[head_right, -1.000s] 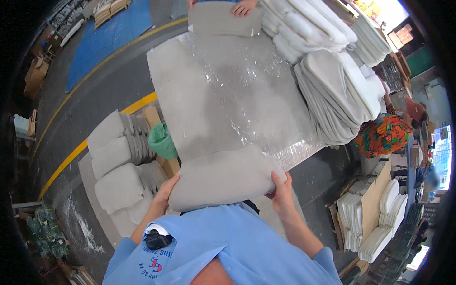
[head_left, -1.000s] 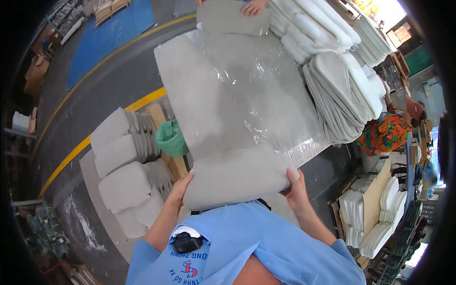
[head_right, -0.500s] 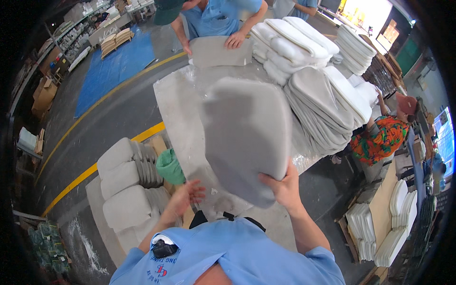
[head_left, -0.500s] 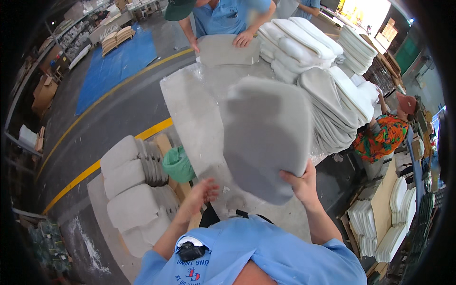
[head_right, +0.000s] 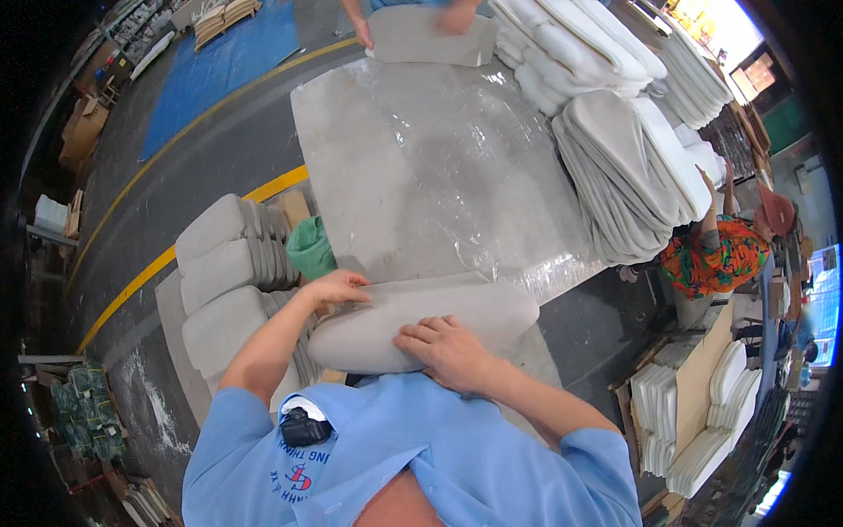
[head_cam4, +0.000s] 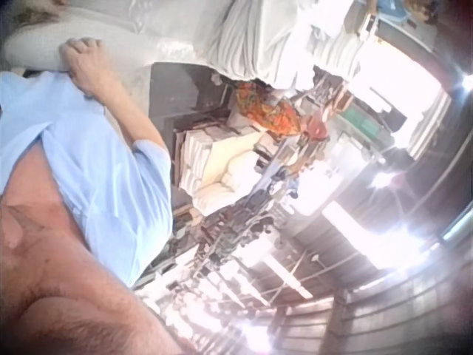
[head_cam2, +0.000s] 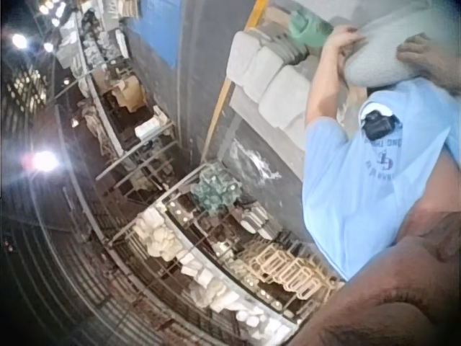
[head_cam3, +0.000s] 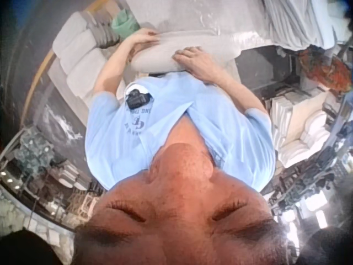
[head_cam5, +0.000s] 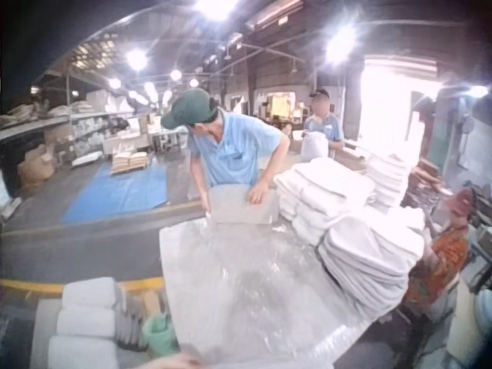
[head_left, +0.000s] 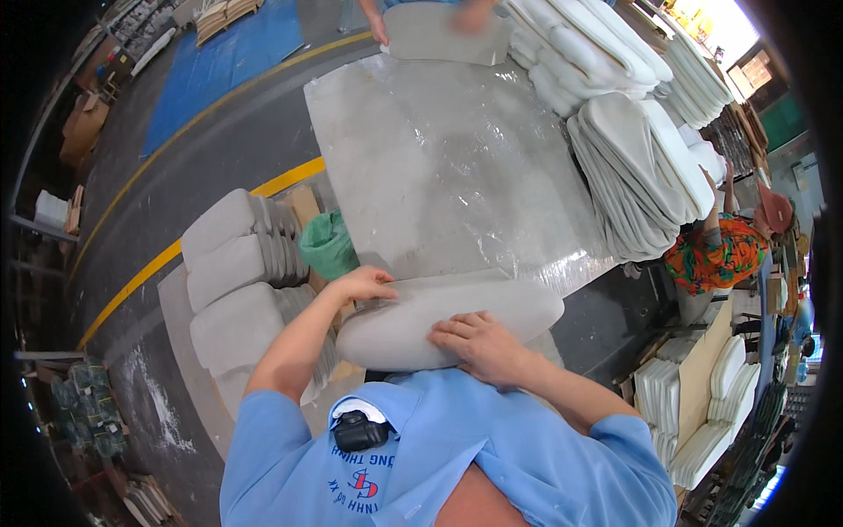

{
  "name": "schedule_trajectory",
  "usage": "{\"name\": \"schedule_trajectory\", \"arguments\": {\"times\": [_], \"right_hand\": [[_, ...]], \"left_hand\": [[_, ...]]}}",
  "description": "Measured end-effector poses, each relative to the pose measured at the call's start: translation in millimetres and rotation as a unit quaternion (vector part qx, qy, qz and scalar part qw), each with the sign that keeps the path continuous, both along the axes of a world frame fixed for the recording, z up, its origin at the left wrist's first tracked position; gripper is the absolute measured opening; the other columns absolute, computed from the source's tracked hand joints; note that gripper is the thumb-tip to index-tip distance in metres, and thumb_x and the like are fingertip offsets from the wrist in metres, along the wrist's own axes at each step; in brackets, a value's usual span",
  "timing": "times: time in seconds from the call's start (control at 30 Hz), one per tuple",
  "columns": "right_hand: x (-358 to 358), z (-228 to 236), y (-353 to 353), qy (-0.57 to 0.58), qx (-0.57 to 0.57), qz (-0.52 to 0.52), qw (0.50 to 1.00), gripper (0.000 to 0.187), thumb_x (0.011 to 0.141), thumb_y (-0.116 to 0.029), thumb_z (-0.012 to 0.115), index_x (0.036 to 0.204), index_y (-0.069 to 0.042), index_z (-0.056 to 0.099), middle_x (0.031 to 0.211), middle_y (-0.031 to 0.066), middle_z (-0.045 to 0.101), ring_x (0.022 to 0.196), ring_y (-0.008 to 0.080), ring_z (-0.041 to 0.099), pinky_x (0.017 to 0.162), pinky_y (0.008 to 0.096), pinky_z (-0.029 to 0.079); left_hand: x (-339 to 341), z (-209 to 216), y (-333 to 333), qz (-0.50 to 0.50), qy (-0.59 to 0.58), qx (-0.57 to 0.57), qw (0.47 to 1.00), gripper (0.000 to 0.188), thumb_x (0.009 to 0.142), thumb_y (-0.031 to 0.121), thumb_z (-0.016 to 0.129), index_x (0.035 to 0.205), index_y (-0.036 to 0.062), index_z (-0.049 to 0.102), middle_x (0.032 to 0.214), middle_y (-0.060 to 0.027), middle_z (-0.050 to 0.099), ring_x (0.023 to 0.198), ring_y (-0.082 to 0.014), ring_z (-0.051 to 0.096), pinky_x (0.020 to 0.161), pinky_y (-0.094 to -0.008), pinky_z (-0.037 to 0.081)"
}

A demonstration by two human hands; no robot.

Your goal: The person inserts white foam cushions into gray fabric covers at a work table, then folds and stacks the finished cushions. The person repeats this process for multiple cushions, handling each one individually.

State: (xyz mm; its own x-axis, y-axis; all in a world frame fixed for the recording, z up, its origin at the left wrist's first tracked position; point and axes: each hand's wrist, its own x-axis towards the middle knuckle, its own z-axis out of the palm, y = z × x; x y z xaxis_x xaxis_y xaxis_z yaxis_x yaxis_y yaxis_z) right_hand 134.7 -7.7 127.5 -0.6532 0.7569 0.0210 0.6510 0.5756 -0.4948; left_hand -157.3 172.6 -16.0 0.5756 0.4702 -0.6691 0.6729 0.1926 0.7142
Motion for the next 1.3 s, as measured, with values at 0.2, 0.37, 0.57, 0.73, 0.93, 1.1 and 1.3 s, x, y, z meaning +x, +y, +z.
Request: {"name": "schedule_trajectory", "arguments": {"times": [0.2,0.37,0.57,0.73,0.93,1.1,1.3], "right_hand": [[59,-78,108,-0.009,-0.181,-0.172,0.968,0.055,0.094,-0.030,0.075,0.144,-0.012,0.061,0.139,0.0193,0.065,0.123,0.0379,0.064,0.102,0.0476,0.052],[48,-129,146,-0.228,-0.332,-0.110,0.909,0.040,0.100,-0.037,0.065,0.128,-0.009,0.069,0.118,0.0193,0.073,0.116,0.0391,0.067,0.097,0.0495,0.054],[37,-148,129,-0.014,-0.248,-0.326,0.912,0.026,0.102,-0.034,0.063,0.107,-0.011,0.072,0.095,0.0164,0.075,0.095,0.0411,0.070,0.084,0.0510,0.054],[38,-161,131,0.061,-0.192,-0.355,0.913,0.025,0.102,-0.032,0.063,0.101,-0.007,0.070,0.095,0.0182,0.072,0.089,0.0425,0.067,0.078,0.0520,0.051],[41,-172,136,0.122,-0.158,-0.363,0.910,0.019,0.100,-0.025,0.068,0.098,-0.006,0.071,0.088,0.0171,0.072,0.085,0.0398,0.068,0.074,0.0472,0.052],[43,-176,146,0.075,-0.197,-0.340,0.916,0.023,0.101,-0.032,0.065,0.103,-0.010,0.071,0.096,0.0160,0.073,0.092,0.0399,0.069,0.079,0.0498,0.054],[66,-151,152,-0.074,-0.267,-0.265,0.924,0.028,0.101,-0.037,0.066,0.112,-0.012,0.070,0.101,0.0163,0.074,0.096,0.0404,0.069,0.083,0.0506,0.054]], "left_hand": [[36,-10,-10,-0.003,0.096,0.086,0.992,0.052,0.086,0.044,0.082,0.116,0.0010,0.075,0.100,-0.0139,0.077,0.096,-0.0284,0.071,0.084,-0.0417,0.054],[44,-12,-24,0.028,0.078,0.299,0.951,0.030,0.101,0.034,0.066,0.103,0.0049,0.072,0.096,-0.0199,0.073,0.090,-0.0423,0.069,0.078,-0.0497,0.052],[50,-20,-26,0.035,0.087,0.408,0.908,0.027,0.107,0.031,0.055,0.099,0.0052,0.058,0.089,-0.0227,0.070,0.087,-0.0471,0.068,0.076,-0.0585,0.049],[55,-31,-24,0.051,0.086,0.434,0.895,0.025,0.108,0.028,0.054,0.097,0.0057,0.056,0.086,-0.0215,0.070,0.083,-0.0460,0.068,0.072,-0.0576,0.050],[56,-42,-18,0.064,0.083,0.453,0.885,0.025,0.107,0.028,0.057,0.092,0.0076,0.057,0.079,-0.0185,0.068,0.076,-0.0421,0.068,0.066,-0.0543,0.050],[57,-44,-9,0.053,0.104,0.441,0.890,0.027,0.108,0.029,0.055,0.093,0.0077,0.057,0.077,-0.0196,0.068,0.075,-0.0433,0.068,0.066,-0.0547,0.050],[52,-47,-10,0.044,0.106,0.484,0.868,0.027,0.109,0.030,0.054,0.093,0.0078,0.056,0.074,-0.0207,0.067,0.073,-0.0442,0.068,0.065,-0.0555,0.050]]}}
